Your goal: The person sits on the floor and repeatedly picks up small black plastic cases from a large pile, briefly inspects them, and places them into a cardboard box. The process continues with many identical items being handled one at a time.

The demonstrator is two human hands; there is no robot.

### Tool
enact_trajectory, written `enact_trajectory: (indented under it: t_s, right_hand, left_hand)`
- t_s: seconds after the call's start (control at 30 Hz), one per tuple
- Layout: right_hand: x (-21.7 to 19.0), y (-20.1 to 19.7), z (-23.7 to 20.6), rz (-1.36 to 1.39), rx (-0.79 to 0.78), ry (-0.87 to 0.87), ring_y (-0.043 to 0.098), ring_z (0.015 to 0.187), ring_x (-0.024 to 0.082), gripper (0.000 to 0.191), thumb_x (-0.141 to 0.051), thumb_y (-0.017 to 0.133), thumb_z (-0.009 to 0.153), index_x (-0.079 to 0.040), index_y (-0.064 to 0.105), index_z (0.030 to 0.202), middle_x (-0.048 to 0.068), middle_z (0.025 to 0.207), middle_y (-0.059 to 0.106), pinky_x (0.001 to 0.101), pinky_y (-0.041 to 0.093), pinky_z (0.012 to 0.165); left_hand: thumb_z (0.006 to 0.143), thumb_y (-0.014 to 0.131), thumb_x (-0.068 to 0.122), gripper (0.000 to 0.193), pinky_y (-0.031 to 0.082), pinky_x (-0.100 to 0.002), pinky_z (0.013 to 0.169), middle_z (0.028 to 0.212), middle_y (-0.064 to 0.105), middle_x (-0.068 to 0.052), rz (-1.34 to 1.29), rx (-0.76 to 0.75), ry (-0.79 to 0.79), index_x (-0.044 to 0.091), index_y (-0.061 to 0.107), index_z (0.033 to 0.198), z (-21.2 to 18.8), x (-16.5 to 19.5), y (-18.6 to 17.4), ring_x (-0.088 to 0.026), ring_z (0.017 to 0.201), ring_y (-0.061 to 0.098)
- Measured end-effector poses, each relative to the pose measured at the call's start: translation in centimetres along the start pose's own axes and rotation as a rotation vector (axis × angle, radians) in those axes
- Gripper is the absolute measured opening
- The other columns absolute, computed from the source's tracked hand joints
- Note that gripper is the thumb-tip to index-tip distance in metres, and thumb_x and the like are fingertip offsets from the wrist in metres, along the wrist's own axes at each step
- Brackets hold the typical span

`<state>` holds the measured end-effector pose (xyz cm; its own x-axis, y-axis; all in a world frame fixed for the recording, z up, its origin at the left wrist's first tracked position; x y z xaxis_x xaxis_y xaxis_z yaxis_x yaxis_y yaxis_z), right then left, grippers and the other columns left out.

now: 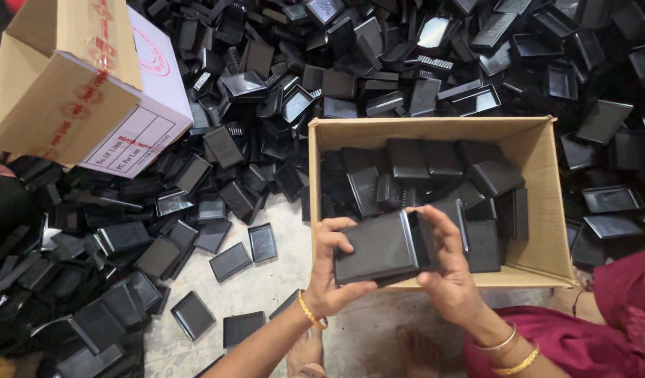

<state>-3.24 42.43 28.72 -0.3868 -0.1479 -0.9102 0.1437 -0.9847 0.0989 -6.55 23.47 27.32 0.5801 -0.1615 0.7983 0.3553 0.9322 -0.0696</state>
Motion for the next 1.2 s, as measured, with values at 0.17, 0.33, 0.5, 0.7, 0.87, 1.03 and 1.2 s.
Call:
enact_trajectory:
  t_s: [0.17,0.33,0.5,0.7,0.87,1.03,1.2]
  right_hand:
    - [-0.2,0.8,0.0,-0.163,-0.098,-0.039,0.034,0.148,0.025,0.098,-0.022,0.083,0.079,-0.004,0.030,0.159,0.011,0.154,0.035,0.0382,0.025,0.124]
    - [1.0,0.1,0.0,-0.004,0.021,0.074,0.041,0.143,0.026,0.091,-0.019,0.077,0.086,-0.008,0.025,0.159,0.012,0.153,0.038,0.0406,0.035,0.118]
    - [3.6,0.6,0.0,0.716,0.130,0.252,0.053,0.131,0.033,0.076,-0.011,0.057,0.103,-0.021,0.018,0.166,0.018,0.148,0.039,0.0520,0.048,0.106]
    - [2.6,-1.7,-0.5,-0.229,0.099,0.039,0.054,0.123,0.020,0.052,0.003,0.061,0.096,-0.004,0.049,0.146,0.010,0.137,0.051,0.0317,0.046,0.102]
    - [0.8,-3.6,0.2,-0.347,0.198,-0.016,0.062,0.099,0.012,0.040,0.002,0.074,0.088,0.000,0.061,0.126,0.004,0.106,0.067,0.0247,0.052,0.088]
    - [-4.5,-6.8,3.6,-1.130,0.304,-0.141,0.043,0.139,0.037,0.087,-0.019,0.085,0.079,0.004,0.039,0.149,0.025,0.150,0.041,0.0473,0.040,0.112]
    - [-2.9,-6.7,2.2,-0.994,0.282,-0.020,0.037,0.139,0.037,0.101,-0.030,0.085,0.072,0.000,0.031,0.152,0.019,0.153,0.032,0.0467,0.040,0.108]
  left_hand:
    - [0.081,0.086,0.039,0.072,0.038,-0.049,0.116,0.139,0.043,-0.018,0.187,-0.093,0.095,0.016,0.046,0.136,0.1,0.3,1.3,-0.032,0.129,0.044]
    - [0.081,0.082,0.052,0.079,0.034,-0.051,0.119,0.144,0.035,-0.023,0.287,-0.055,0.199,0.017,0.050,0.144,0.9,2.9,1.6,-0.039,0.142,0.037]
    - [0.093,0.077,0.017,0.050,0.053,-0.049,0.115,0.142,0.064,-0.020,0.550,-0.029,0.397,0.003,0.058,0.137,1.5,6.1,1.4,-0.036,0.135,0.064]
    - [0.088,0.079,0.008,0.046,0.060,-0.031,0.082,0.112,0.074,-0.015,0.435,-0.002,0.195,0.002,0.061,0.130,1.9,5.4,-0.1,-0.028,0.092,0.077]
    - [0.090,0.070,0.006,0.041,0.061,-0.029,0.081,0.104,0.075,-0.011,0.215,-0.056,-0.169,0.004,0.062,0.131,1.1,0.6,0.3,-0.021,0.088,0.079]
    - [0.102,0.057,0.002,0.019,0.056,-0.032,0.091,0.109,0.069,-0.009,0.404,0.398,-0.017,0.005,0.068,0.117,2.1,-5.0,-12.1,-0.017,0.098,0.069]
    - [0.094,0.064,0.011,0.019,0.052,-0.043,0.093,0.112,0.069,-0.015,1.104,0.088,-0.371,0.010,0.067,0.112,3.7,-19.4,-21.5,-0.036,0.108,0.066]
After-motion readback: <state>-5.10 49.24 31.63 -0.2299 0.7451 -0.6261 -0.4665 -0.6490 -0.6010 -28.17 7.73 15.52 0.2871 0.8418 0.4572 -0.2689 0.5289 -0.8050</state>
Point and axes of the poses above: each hand's wrist, its own z-axis towards the middle knuckle, its own y-axis out of the palm, x = y × z, the point moved 10 cm from there along z, towards the middle knuckle
